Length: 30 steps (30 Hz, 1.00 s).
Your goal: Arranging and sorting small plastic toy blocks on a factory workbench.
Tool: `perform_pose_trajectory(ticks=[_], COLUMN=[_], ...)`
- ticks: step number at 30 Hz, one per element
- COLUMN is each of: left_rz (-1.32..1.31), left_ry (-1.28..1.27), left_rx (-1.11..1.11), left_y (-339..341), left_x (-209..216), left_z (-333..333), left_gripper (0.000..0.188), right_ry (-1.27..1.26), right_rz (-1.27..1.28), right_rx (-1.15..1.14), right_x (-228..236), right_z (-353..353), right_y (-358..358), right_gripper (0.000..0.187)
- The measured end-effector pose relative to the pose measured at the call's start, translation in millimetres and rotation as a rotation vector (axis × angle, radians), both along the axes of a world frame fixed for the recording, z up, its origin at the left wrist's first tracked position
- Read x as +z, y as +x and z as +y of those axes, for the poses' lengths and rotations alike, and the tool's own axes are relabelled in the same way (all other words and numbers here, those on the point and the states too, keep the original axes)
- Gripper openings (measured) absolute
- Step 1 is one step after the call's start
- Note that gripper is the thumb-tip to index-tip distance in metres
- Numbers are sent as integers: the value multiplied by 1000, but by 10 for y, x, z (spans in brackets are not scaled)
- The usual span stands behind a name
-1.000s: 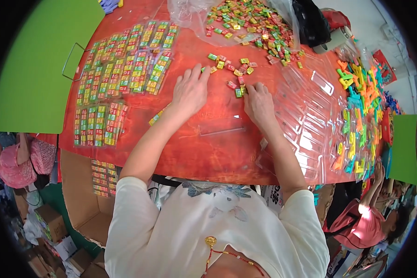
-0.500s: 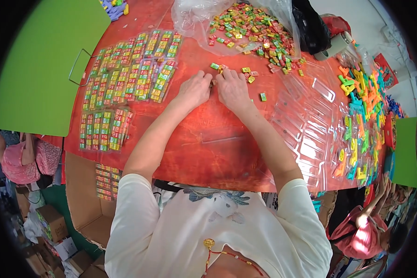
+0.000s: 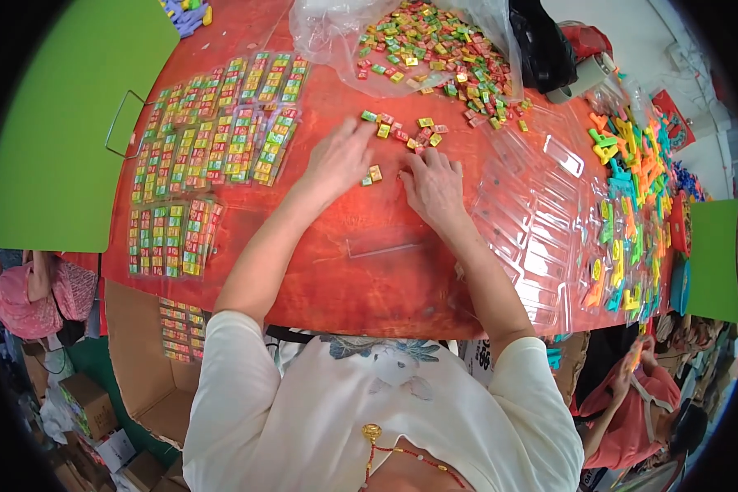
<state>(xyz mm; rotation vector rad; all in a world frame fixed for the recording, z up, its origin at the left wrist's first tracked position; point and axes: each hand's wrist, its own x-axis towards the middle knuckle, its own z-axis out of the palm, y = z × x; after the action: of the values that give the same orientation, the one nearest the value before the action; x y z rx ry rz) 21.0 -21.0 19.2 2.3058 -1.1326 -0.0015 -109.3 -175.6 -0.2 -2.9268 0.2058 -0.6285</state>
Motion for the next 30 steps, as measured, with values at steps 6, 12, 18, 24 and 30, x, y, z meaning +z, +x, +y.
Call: perform_pose_trajectory(ticks=[6, 12, 18, 24, 30], left_rz=[-242, -187, -117, -161, -184], left_ry=[218, 309, 370, 316, 357], left_rx=[-4, 77, 90, 12, -12], left_y=[503, 202, -188, -233, -277], left_x=[-221, -192, -61, 16, -18], left_z=[-351, -2, 316, 472, 407], left_gripper=[24, 18, 27, 26, 28], right_ry=[-68, -83, -19, -54, 10], right_rz=[26, 4, -29, 19, 74], right_rx=[46, 20, 39, 93, 107], right_x=[-37, -60, -56, 26, 56], right_z=[-41, -30, -72, 4, 87], right_y=[36, 20, 77, 79, 127], right_gripper=[16, 16, 15, 19, 20])
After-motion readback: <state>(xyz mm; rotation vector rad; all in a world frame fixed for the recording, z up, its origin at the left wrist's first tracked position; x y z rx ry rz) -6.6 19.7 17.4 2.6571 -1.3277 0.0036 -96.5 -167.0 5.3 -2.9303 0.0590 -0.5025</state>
